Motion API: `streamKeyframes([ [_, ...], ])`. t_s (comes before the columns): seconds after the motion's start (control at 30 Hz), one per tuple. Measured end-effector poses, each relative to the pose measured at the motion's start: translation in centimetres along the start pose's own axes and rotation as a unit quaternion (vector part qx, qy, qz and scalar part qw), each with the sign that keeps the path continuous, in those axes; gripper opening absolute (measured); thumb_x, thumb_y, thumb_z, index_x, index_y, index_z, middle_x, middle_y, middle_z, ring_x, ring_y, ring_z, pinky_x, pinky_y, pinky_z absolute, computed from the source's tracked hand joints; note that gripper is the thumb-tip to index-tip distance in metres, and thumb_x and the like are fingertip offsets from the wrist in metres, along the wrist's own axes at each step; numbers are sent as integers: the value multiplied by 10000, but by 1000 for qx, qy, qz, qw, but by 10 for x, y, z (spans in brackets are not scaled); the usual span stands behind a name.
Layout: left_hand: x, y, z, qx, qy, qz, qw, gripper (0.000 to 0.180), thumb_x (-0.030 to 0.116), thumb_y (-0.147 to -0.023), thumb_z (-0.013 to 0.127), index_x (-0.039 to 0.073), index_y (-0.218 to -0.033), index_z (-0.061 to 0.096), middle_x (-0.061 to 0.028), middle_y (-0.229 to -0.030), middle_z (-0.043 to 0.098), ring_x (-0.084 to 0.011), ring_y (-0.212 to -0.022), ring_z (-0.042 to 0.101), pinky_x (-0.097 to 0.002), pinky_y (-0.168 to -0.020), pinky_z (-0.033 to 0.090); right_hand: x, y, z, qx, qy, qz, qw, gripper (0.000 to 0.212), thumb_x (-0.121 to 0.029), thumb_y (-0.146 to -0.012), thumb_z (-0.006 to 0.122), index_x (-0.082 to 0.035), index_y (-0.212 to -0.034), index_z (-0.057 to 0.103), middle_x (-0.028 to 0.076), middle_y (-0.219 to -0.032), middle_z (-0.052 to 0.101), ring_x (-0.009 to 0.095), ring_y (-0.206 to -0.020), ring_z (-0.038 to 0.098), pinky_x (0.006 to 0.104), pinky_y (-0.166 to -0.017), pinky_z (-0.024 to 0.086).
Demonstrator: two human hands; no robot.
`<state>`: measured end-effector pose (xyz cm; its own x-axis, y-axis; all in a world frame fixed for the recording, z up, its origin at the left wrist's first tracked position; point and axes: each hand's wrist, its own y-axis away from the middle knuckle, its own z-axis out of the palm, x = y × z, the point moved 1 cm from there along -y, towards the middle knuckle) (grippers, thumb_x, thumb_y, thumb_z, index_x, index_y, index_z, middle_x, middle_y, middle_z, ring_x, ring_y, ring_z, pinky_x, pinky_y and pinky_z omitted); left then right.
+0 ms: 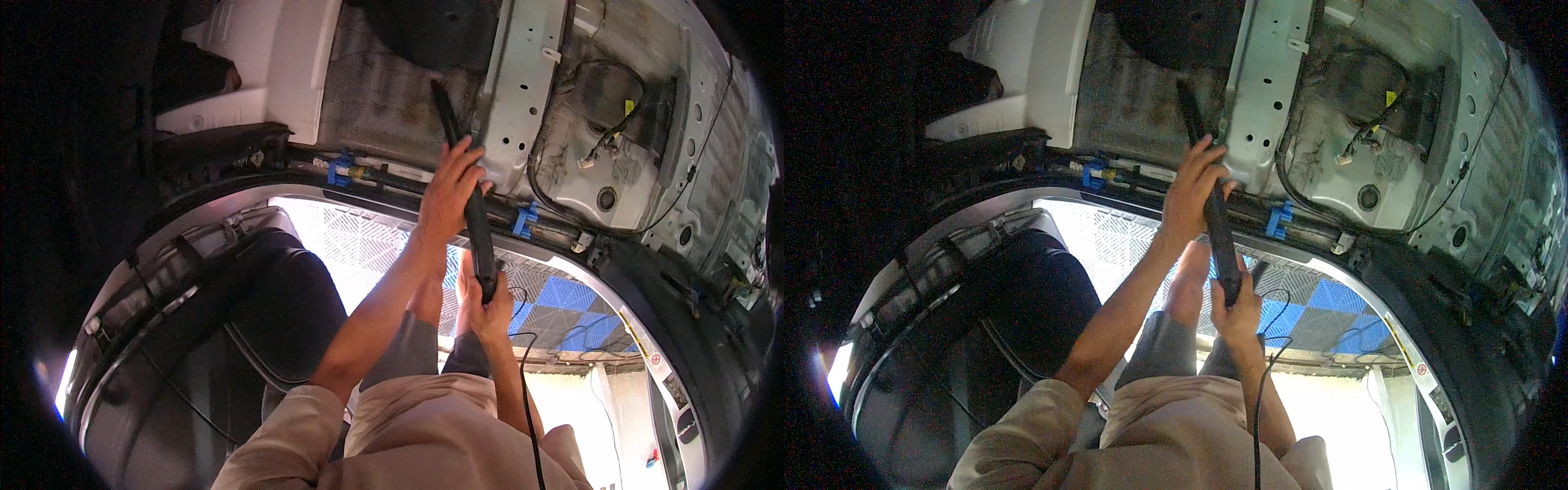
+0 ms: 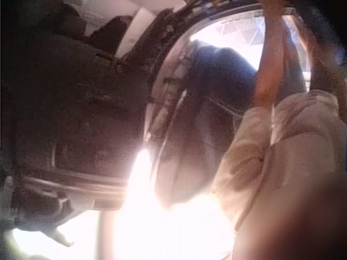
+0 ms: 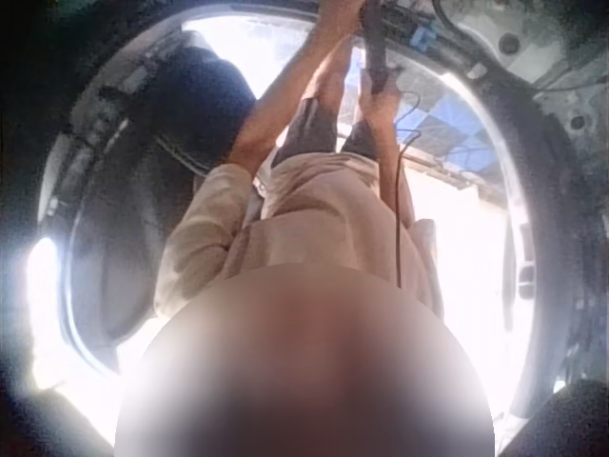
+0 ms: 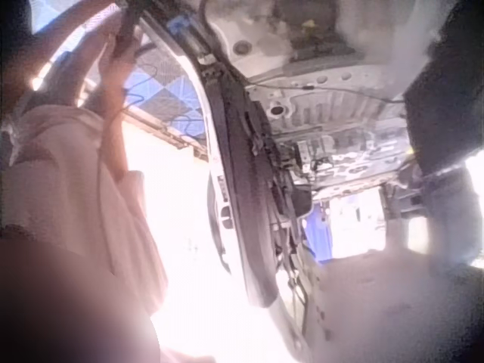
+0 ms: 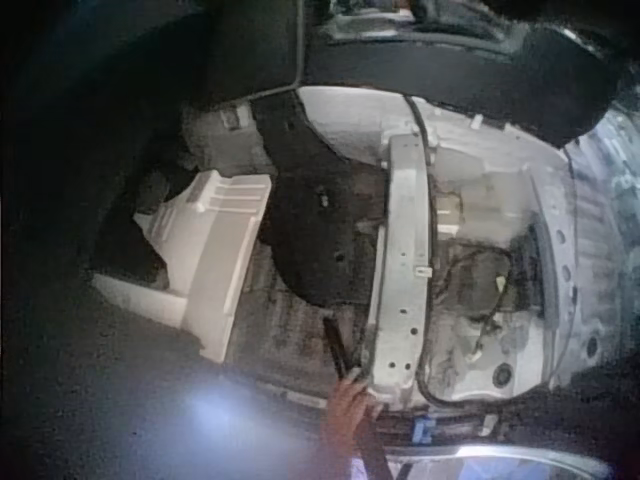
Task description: The person vacuums the interior floor and door sills of a silver car using a handheld vacuum cleaner. They move around the vehicle to reach different areas, including the trunk and driver-side footwell, and briefly pick up a small object from the trunk before resuming vacuuming.
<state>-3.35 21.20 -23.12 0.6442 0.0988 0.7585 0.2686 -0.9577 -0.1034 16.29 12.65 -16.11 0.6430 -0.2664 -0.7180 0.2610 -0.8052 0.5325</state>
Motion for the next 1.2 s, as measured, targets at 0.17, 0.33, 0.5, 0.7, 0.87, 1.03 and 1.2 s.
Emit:
streamKeyframes([
  [0.17,-1,2,-15,-3,-2,14,1000,194,97,-877,764,60,-1040,664,-139,-1353,622,-347,-1422,480,-521,-1191,392,-26,17,18,61,59,-73,994,550,-394,-971,677,9,-1311,522,233,-775,690,442,-731,725,464,-573,539],
  [0.33,-2,-7,-23,-21,7,-15,1000,242,108,-864,780,65,-1073,668,-135,-1368,620,-355,-1404,498,-512,-1166,425,-39,5,19,54,39,-63,996,617,-408,-976,665,24,-1378,486,253,-779,692,451,-709,722,485,-562,561],
  [0.5,-7,-30,-21,-9,-6,36,999,245,115,-867,771,52,-1064,640,-131,-1267,657,-352,-1385,511,-558,-1178,402,-46,-16,14,28,104,-6,994,481,-387,-975,672,0,-1223,531,226,-722,665,440,-645,706,490,-512,534],
  [0.7,9,27,-29,-2,48,-2,999,237,122,-869,788,38,-1028,633,-134,-1238,663,-371,-1361,535,-560,-1180,399,-54,37,7,-72,-38,12,997,489,-396,-944,698,47,-1100,562,257,-775,693,423,-687,725,464,-588,575],
  [0.87,13,32,-45,-60,29,-13,998,307,11,-847,735,49,-1136,640,-121,-1336,634,-362,-1420,475,-554,-1202,370,-51,44,17,-99,8,37,994,517,-408,-925,714,58,-1111,588,260,-740,694,398,-665,729,459,-579,577],
  [1.03,9,3,-88,-146,-113,-150,971,572,-193,-725,596,110,-1201,691,-100,-1431,599,-345,-1392,499,-461,-1156,434,-36,47,2,-107,95,-6,990,462,-333,-914,721,40,-1149,580,272,-948,701,414,-755,740,453,-666,611],
  [1.2,-24,-82,-45,0,-131,-75,988,252,144,-901,699,135,-1148,746,-102,-1169,718,-332,-1031,697,-431,-900,568,-11,64,-13,-130,129,-41,982,477,-371,-889,731,14,-1103,549,240,-793,682,430,-609,705,492,-558,587],
])
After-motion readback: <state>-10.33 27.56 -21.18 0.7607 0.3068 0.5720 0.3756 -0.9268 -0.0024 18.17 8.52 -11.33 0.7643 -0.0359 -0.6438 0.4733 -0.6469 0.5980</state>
